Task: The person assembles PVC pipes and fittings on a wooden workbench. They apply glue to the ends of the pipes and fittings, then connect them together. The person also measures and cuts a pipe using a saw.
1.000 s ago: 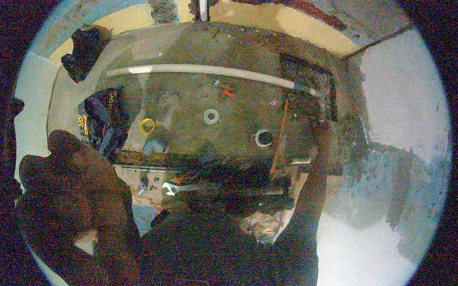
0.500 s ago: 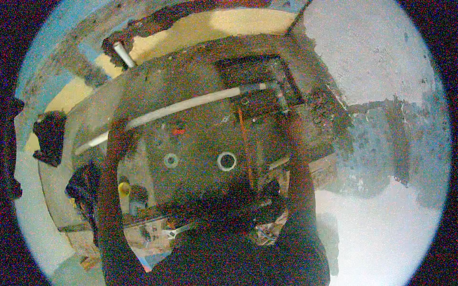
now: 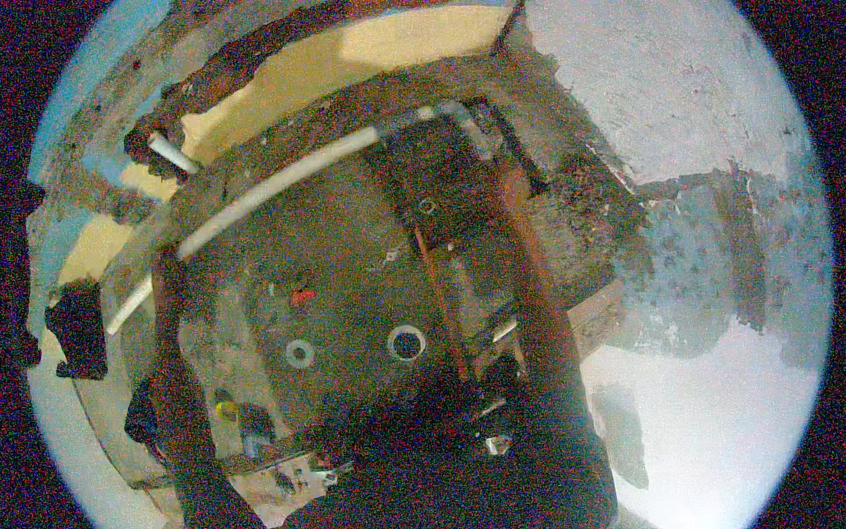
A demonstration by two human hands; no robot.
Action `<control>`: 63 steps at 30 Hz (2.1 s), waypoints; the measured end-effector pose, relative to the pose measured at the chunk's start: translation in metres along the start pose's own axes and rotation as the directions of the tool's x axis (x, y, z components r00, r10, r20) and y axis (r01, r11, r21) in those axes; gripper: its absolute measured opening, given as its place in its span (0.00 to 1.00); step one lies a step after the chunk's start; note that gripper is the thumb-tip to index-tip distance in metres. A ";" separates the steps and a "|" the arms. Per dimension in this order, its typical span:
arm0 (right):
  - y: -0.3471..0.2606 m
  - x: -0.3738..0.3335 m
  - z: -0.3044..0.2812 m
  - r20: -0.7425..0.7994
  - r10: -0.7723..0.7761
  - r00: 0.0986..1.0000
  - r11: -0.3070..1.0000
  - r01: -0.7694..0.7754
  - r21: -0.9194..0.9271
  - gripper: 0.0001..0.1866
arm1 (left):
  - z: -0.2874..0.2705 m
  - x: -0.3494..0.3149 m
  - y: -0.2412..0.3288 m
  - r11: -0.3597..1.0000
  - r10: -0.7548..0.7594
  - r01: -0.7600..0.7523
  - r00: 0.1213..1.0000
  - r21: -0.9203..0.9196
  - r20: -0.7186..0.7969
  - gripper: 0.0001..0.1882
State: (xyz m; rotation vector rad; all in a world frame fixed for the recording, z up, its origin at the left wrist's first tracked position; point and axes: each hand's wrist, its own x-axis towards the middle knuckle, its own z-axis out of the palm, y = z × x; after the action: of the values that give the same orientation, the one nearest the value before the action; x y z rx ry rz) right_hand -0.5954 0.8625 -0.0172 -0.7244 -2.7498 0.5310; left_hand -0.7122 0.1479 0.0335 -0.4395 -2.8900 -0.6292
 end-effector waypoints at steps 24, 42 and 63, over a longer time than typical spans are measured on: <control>-0.114 0.116 0.090 -0.144 -0.368 0.918 0.925 0.378 0.046 0.26 | 0.028 0.114 -0.086 0.980 0.153 -0.147 0.988 0.131 -0.034 0.23; -0.135 0.109 0.082 -0.109 -0.302 0.947 0.952 0.294 -0.079 0.31 | 0.036 0.116 -0.099 0.950 0.077 -0.004 0.972 0.311 -0.224 0.23; -0.061 -0.101 -0.062 -0.016 -0.053 0.998 0.997 0.054 0.062 0.37 | -0.048 -0.030 -0.028 0.926 0.302 -0.232 0.929 0.300 -0.214 0.11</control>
State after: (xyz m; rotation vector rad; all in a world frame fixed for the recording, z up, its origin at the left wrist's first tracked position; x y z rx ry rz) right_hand -0.5157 0.7783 0.0487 -0.6354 -2.7173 0.5951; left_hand -0.6890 0.0959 0.0596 -0.6473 -2.5526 -0.2232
